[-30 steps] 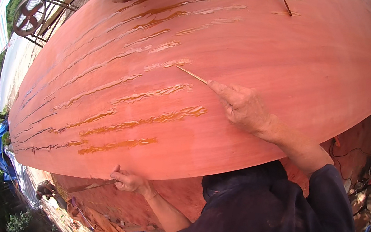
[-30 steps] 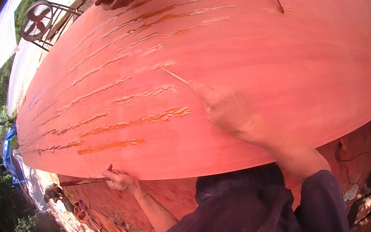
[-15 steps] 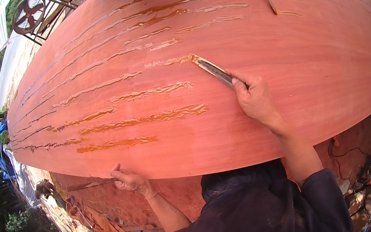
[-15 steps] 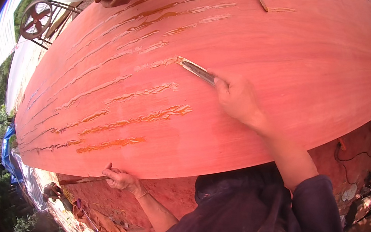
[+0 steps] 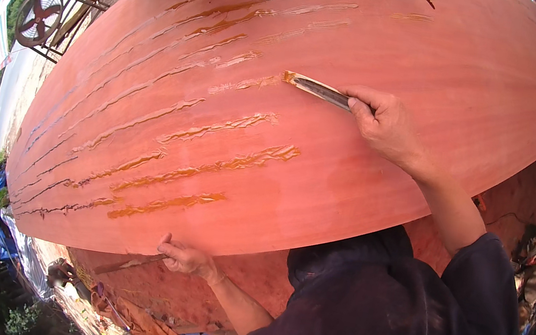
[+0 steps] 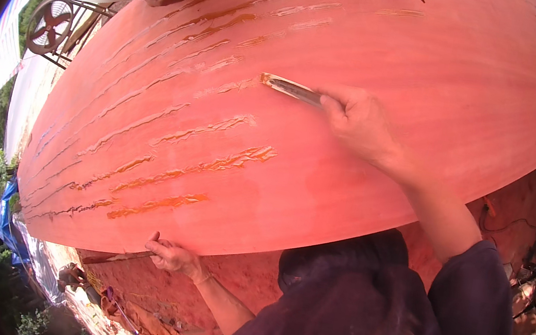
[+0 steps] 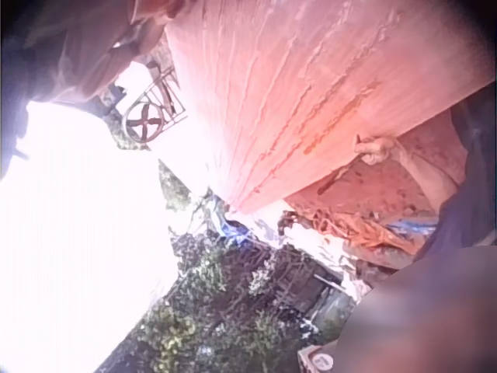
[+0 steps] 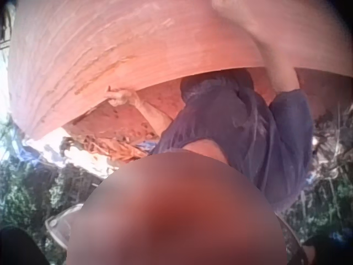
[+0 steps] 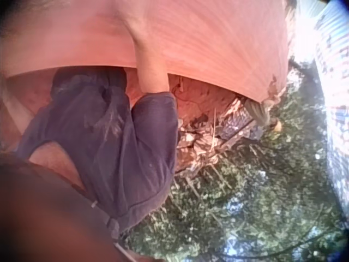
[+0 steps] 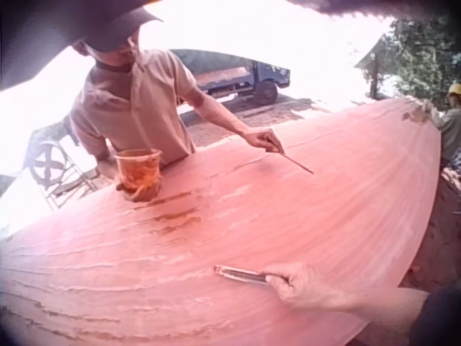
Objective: The person uses a small metal spatula to spread a viscous orange substance in horizontal lines across a large pinkish-red board. A second person works alongside on the same board, also applying the substance. The camera wearer repeatedly dips the spatula into a container and continues spreading the material across the surface.
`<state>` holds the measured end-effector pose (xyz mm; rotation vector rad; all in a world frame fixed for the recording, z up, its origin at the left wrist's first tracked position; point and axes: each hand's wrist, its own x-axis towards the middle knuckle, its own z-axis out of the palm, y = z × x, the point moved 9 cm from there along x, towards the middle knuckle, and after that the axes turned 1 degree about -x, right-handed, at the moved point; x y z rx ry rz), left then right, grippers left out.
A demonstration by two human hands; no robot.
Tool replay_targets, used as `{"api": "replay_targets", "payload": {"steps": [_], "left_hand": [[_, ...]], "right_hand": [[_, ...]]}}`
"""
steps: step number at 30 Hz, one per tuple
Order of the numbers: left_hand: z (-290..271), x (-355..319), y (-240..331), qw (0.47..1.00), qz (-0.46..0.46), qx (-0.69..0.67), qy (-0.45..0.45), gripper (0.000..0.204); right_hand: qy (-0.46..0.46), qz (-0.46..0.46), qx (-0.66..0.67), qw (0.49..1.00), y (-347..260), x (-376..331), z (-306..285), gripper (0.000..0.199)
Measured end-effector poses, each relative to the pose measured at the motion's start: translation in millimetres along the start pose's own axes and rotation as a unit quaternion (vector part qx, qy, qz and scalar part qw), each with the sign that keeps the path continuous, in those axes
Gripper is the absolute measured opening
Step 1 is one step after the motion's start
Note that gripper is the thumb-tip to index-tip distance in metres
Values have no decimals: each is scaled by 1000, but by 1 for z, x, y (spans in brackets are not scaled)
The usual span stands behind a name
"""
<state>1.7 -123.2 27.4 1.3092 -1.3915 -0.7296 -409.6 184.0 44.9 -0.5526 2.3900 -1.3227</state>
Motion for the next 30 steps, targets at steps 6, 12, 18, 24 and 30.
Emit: {"api": "replay_targets", "payload": {"steps": [6, 12, 18, 24, 30], "left_hand": [[1, -1, -1, 1000, 5, -9, -18, 46], [-5, 1, -16, 999, -29, -13, -7, 46], [-10, 1, -26, 999, -38, -28, -15, 43], [-10, 1, -31, 999, -14, -33, -13, 43], [-11, -3, -31, 998, -54, -21, -14, 45]], "right_hand": [[-6, 7, -12, 1000, -1, 11, -8, 32], [-1, 26, 47, 999, 3, -5, -17, 26], [-4, 20, 48, 999, 0, 4, -3, 24], [-17, -2, 46, 999, -8, 4, -2, 24], [-38, 13, 30, 999, -11, 16, 13, 23]]}}
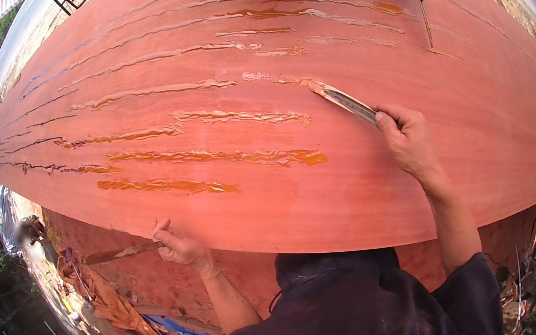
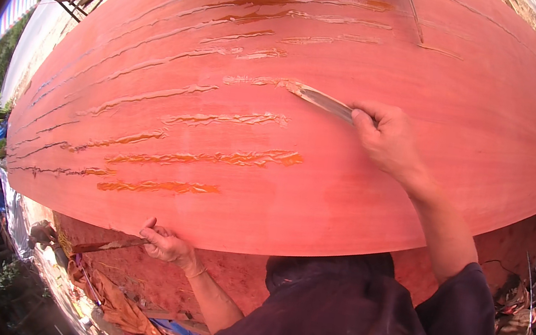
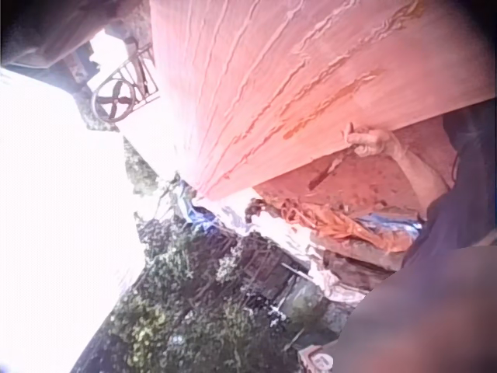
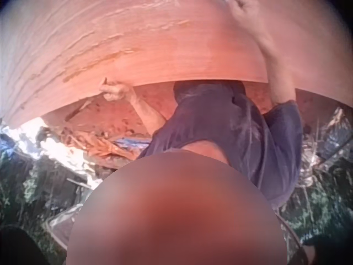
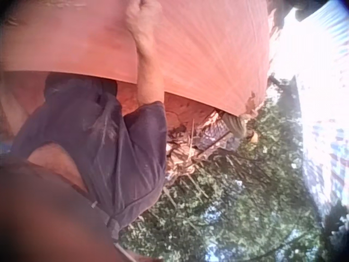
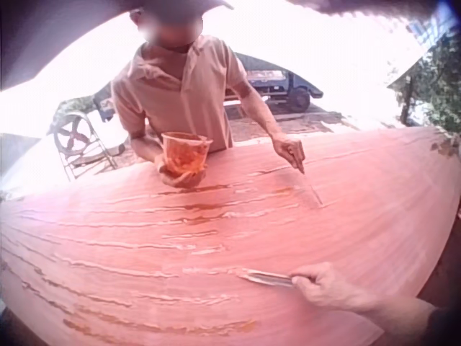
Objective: The person uses a small metal spatula to spread a viscous orange substance in horizontal lines across a large pinkish-red board. A second person works alongside on the same board, also applying the substance. The camera wearer repeatedly dips the spatula into a container and continues spreading the material across the surface.
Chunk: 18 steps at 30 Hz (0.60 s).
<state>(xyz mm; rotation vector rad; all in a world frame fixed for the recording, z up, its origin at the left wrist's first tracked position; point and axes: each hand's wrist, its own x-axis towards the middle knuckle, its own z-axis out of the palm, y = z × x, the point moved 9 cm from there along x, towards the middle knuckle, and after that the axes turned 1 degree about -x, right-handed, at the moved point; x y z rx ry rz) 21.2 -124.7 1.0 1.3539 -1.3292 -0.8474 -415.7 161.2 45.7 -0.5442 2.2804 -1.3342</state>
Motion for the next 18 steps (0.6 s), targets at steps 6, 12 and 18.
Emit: {"api": "replay_targets", "payload": {"steps": [6, 12, 18], "left_hand": [[-1, 1, 0, 1000, 6, 7, 3, 44], [0, 2, 0, 1000, 23, -11, -6, 43], [6, 4, 10, 995, 89, -45, 2, 46]], "right_hand": [[-5, -15, -22, 1000, -4, 16, 19, 28], [-13, -29, -9, 999, -9, 24, 39, 29], [-43, -21, 40, 998, -20, 29, 63, 28]]}}
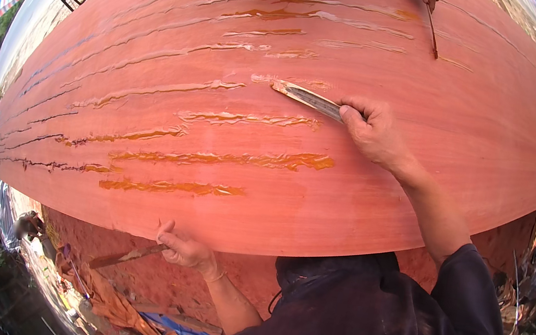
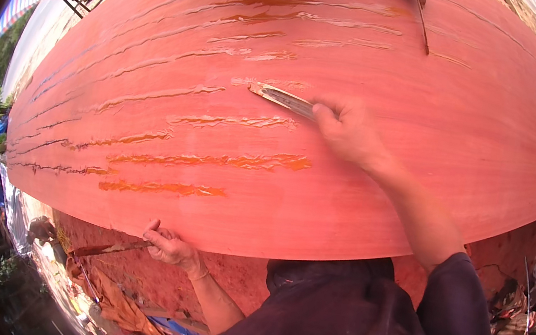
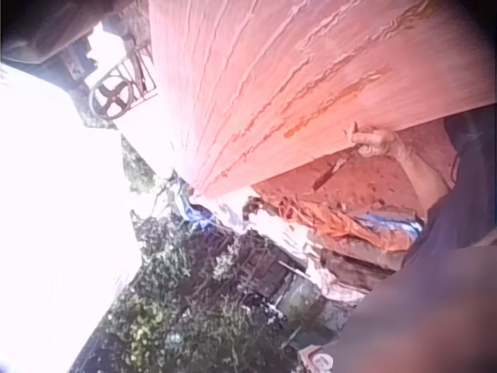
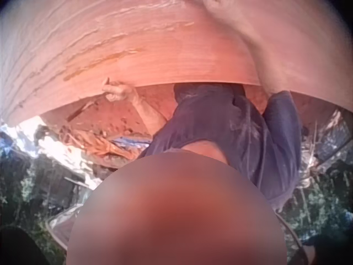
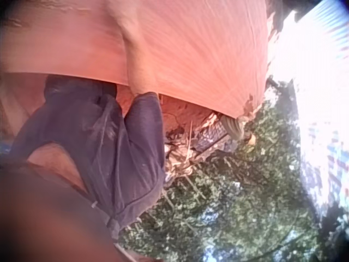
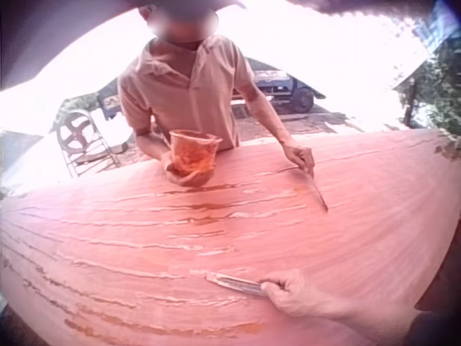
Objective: The person uses a small metal spatula to spread a viscous orange substance in horizontal lines across a large pinkish-red board. A second person works alongside on the same board, also applying the substance. The camera wearer repeatedly dips the spatula into a container and continues spreading the material across the surface.
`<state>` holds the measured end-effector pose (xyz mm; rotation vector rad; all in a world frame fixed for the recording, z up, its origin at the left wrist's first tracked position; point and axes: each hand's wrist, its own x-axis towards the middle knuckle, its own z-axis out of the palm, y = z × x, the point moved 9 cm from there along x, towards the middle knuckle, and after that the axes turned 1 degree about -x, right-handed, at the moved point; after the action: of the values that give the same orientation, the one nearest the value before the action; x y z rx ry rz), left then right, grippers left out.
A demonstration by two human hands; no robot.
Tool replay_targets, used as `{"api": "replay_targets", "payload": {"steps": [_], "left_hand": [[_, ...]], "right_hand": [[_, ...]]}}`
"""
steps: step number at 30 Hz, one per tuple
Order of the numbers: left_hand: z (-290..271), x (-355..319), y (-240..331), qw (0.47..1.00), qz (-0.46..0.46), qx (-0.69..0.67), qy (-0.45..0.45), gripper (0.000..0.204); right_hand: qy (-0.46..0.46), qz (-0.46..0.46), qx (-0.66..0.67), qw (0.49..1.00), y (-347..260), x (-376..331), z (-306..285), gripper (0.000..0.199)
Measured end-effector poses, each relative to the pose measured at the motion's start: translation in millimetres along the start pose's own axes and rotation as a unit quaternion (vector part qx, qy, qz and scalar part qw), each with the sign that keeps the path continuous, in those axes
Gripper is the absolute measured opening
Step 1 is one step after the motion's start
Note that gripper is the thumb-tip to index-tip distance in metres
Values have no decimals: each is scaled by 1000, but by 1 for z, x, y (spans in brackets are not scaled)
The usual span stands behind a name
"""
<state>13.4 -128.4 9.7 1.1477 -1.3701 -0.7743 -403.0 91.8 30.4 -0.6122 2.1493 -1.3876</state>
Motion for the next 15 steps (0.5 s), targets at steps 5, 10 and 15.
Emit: {"api": "replay_targets", "payload": {"steps": [5, 10, 15], "left_hand": [[-6, -3, -10, 999, -48, 3, -10, 42], [-12, -5, -17, 997, -73, 9, -16, 40], [-10, -2, -14, 998, -55, 19, -9, 41]], "right_hand": [[-35, 54, 124, 990, 10, -18, -4, 27], [0, 65, 73, 995, 18, -30, -26, 27], [12, -44, 4, 999, -2, -18, -21, 22]]}}
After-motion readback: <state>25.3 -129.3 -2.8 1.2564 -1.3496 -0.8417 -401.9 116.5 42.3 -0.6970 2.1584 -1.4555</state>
